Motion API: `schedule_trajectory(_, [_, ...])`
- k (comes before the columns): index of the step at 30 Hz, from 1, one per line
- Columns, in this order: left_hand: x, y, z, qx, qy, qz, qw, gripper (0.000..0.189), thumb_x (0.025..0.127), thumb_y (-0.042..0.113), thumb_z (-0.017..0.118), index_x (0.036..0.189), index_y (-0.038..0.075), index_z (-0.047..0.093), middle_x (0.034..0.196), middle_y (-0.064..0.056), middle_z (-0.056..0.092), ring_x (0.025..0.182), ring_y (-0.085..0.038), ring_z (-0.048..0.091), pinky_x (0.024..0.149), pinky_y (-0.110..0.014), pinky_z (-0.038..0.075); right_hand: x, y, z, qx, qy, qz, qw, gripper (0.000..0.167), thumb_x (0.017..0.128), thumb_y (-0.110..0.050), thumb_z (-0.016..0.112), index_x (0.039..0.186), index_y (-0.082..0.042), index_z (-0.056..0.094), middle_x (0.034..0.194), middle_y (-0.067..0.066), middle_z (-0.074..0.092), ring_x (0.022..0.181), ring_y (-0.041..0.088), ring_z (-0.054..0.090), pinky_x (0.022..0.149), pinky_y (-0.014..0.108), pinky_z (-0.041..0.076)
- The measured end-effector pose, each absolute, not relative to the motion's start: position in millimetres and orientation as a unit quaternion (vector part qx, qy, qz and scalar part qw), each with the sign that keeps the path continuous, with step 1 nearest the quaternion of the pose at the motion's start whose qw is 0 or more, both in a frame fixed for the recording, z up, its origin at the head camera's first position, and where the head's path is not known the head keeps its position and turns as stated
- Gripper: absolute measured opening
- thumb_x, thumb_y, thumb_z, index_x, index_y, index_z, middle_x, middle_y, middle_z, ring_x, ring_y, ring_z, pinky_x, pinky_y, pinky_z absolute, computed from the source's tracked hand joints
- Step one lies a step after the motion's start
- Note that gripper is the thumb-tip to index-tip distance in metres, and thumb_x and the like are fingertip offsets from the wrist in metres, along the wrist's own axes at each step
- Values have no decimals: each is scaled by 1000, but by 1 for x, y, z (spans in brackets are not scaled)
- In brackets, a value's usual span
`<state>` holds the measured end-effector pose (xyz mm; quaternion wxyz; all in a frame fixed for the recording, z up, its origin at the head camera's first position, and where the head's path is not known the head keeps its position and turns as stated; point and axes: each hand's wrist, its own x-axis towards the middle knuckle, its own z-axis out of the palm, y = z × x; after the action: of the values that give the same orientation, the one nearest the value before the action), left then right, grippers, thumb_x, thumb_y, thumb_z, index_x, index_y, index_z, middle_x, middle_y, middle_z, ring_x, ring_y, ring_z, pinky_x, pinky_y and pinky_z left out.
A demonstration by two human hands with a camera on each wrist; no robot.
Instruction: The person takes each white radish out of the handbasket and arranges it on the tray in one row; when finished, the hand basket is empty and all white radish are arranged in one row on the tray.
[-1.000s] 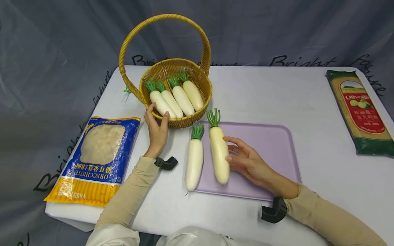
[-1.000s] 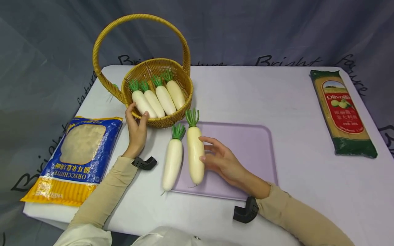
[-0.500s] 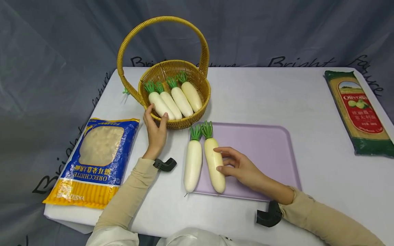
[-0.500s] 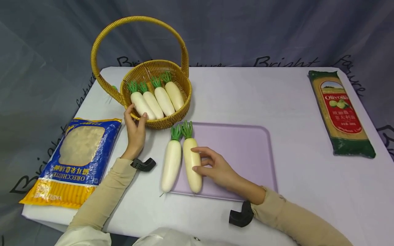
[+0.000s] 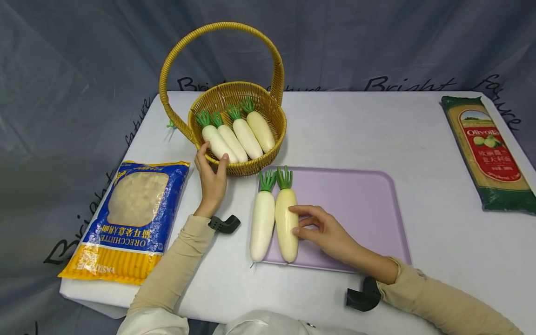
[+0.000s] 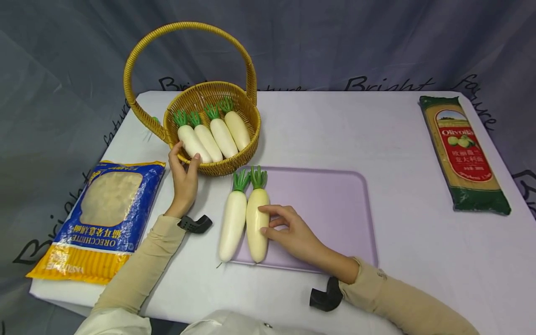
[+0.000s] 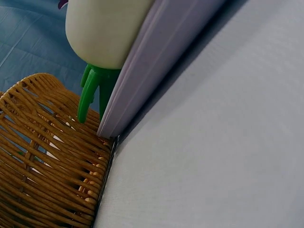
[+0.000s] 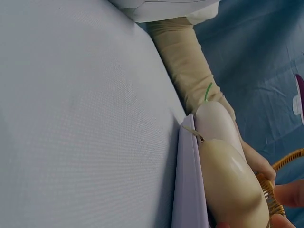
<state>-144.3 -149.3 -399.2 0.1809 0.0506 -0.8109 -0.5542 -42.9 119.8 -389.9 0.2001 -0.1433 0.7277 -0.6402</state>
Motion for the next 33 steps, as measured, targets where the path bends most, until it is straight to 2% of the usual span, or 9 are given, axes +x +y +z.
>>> schedule_trajectory(7, [-144,-149,-400,50,-810,-553,190,55,90,35,49,137,18,25,142,-9,19,136,-18,16,111,-42,12,-43,120,-390,-139,731,-638,197,45,82,-8,64,124,-2,50,123,18,46,91,6,56,76,20,49])
schedule_trajectory(15, [-144,-149,-399,54,-810,-557,177,54,91,30,49,138,19,24,144,-8,17,137,-17,13,112,-41,10,-44,121,-388,-129,728,-643,199,41,83,-7,63,121,0,50,121,18,46,90,7,55,74,23,50])
schedule_trajectory(24, [-129,-136,-369,57,-805,-565,170,54,92,17,47,138,5,23,142,-18,16,137,-25,13,112,-42,9,-46,123,-382,-135,726,-646,193,37,84,-3,59,119,3,49,118,20,50,88,6,56,71,28,50])
schedule_trajectory(33, [-127,-135,-366,48,-804,-568,172,54,92,18,47,138,4,22,142,-18,16,138,-26,13,112,-44,9,-51,128,-374,-136,731,-643,187,36,85,-3,56,120,3,48,117,21,51,90,9,58,72,30,50])
